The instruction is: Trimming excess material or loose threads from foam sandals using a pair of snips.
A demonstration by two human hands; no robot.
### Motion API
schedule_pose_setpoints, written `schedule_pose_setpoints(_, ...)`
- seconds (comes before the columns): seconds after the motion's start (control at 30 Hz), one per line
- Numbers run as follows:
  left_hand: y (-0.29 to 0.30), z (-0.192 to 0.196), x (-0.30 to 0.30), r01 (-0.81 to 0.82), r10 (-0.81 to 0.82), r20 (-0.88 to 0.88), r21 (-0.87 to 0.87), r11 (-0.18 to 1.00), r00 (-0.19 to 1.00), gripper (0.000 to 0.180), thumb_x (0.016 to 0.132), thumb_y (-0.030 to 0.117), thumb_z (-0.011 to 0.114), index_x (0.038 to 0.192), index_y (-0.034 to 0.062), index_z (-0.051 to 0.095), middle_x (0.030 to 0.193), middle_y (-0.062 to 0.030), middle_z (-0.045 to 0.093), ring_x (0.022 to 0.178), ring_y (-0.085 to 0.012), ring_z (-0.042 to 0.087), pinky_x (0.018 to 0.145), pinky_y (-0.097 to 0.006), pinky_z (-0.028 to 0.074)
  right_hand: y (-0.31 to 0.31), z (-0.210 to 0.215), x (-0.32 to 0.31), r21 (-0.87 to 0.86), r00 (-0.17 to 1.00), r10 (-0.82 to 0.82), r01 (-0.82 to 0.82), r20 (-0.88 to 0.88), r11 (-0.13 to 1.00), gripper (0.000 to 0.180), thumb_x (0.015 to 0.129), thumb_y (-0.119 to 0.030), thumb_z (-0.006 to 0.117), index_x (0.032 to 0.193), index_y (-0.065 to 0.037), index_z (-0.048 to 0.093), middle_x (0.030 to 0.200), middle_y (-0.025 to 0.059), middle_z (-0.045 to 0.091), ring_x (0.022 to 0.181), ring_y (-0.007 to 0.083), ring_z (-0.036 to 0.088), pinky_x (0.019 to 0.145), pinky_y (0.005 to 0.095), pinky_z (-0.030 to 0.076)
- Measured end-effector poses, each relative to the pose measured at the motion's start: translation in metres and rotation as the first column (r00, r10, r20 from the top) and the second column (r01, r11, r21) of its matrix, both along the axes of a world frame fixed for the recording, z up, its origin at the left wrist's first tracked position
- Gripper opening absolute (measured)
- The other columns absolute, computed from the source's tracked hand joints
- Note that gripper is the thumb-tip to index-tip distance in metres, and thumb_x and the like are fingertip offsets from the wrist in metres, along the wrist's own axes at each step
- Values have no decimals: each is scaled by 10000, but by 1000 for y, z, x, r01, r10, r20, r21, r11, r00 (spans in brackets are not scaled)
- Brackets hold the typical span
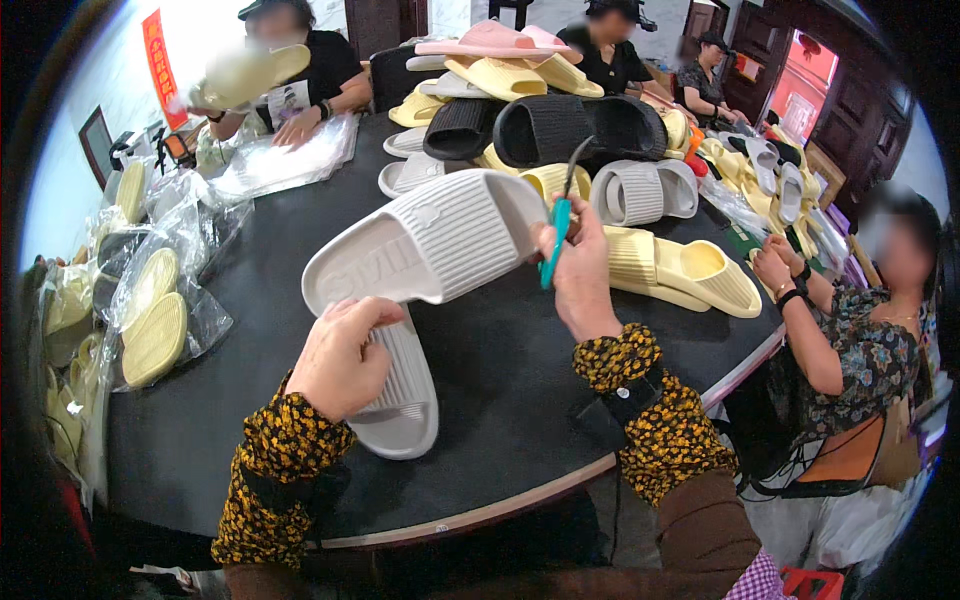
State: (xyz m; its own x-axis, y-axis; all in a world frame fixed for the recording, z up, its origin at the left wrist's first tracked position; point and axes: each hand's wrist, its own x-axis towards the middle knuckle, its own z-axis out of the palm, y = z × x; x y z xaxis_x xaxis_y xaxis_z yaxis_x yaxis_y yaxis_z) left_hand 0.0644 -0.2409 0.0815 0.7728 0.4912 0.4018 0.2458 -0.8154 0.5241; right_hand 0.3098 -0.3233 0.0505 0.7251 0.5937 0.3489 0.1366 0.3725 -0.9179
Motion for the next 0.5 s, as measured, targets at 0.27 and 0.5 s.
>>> schedule_pose_setpoints(0.27, 3, 3, 1, 168, -191, 7, 440, 882, 982, 160, 636, -18, 557, 713, 100, 632, 691, -8, 587, 801, -210, 517, 820, -354, 358, -2, 1, 36, 188, 991, -123, 129, -44, 974, 462, 788, -125, 654, 1186, -13, 447, 935, 66, 539, 732, 90, 521, 546, 215, 430)
schedule_pose_setpoints(0.5, 0, -8, 5, 336, -328, -85, 351, 874, 941, 133, 654, 15, 586, 719, 116, 643, 705, -6, 595, 822, -198, 510, 835, -342, 352, -13, 9, 58, 62, 995, -100, 101, -21, 993, 457, 761, -128, 664, 1169, -33, 482, 885, 39, 551, 665, 94, 523, 503, 218, 417)
